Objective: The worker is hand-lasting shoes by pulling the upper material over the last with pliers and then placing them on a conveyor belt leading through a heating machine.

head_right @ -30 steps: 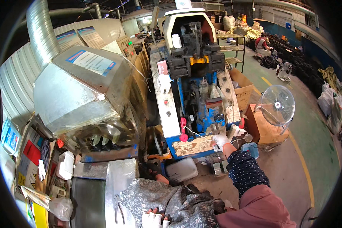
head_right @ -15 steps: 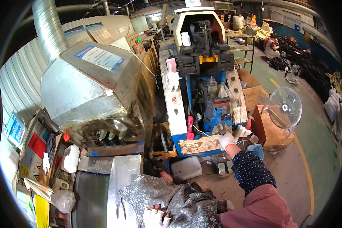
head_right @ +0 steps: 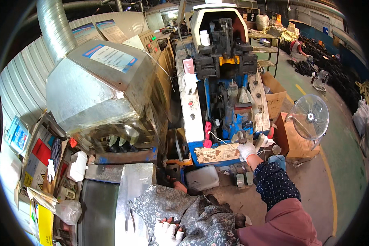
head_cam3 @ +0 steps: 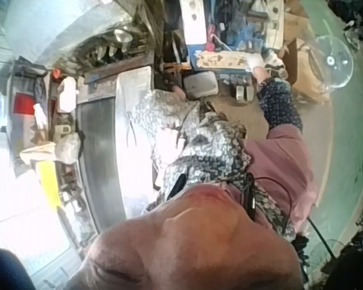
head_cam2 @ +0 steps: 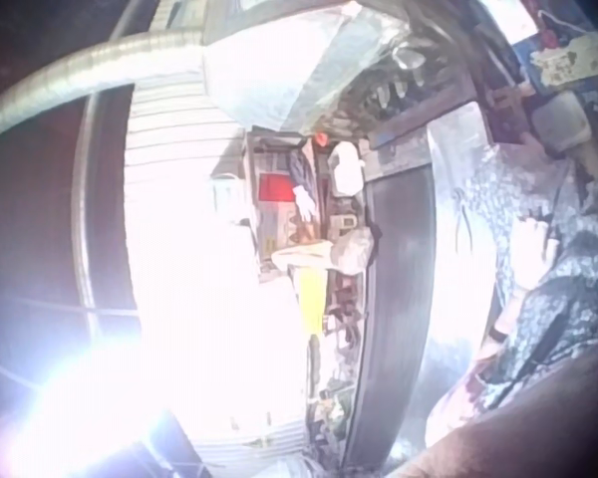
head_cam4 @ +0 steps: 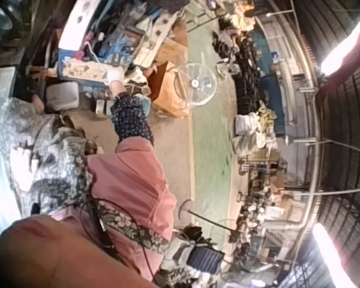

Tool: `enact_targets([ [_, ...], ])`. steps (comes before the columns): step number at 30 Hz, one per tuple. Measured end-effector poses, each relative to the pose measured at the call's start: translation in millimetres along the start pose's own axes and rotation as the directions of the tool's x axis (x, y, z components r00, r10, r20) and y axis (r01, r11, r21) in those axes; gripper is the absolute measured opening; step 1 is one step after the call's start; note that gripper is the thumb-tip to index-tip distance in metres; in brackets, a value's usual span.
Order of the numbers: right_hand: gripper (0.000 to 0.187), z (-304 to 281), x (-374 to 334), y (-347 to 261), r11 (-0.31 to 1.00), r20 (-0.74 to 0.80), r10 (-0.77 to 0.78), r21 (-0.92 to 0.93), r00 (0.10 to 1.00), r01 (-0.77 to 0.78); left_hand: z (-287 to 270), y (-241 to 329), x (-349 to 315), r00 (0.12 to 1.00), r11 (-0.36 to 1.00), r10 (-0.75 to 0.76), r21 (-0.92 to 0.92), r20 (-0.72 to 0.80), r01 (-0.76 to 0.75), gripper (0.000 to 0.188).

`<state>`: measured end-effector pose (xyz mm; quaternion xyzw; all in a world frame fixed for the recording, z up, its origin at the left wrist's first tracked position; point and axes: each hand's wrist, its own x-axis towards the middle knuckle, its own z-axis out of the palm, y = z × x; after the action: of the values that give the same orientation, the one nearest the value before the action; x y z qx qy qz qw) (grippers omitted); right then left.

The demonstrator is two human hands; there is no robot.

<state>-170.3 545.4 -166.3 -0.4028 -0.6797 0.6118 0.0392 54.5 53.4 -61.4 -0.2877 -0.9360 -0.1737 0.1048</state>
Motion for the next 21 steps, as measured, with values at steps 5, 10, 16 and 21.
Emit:
enact_targets([
  [5,0.027,-1.3,-12.2,-7.5,0.986,-0.007,-0.136,-0.095,0.991,0.135,11.1,-9.8,-2.7,0.994,0.998,0.061,-0.003,-0.092,-0.062,0.040],
  [10,0.025,2.2,-17.4,-8.6,0.997,-0.005,-0.069,0.015,0.998,0.069,15.5,-13.4,-9.8,0.991,0.998,0.064,0.026,-0.115,-0.061,0.050],
  [16,0.025,-0.3,8.2,6.1,0.998,-0.009,-0.061,0.010,0.998,0.061,10.8,-16.9,-12.2,0.999,0.998,0.038,-0.050,-0.013,-0.038,0.053],
  [21,0.028,-5.5,15.6,12.4,0.969,-0.046,-0.145,-0.207,0.988,0.132,0.1,-19.5,-7.0,0.998,0.996,0.066,-0.052,-0.008,-0.066,0.053],
])
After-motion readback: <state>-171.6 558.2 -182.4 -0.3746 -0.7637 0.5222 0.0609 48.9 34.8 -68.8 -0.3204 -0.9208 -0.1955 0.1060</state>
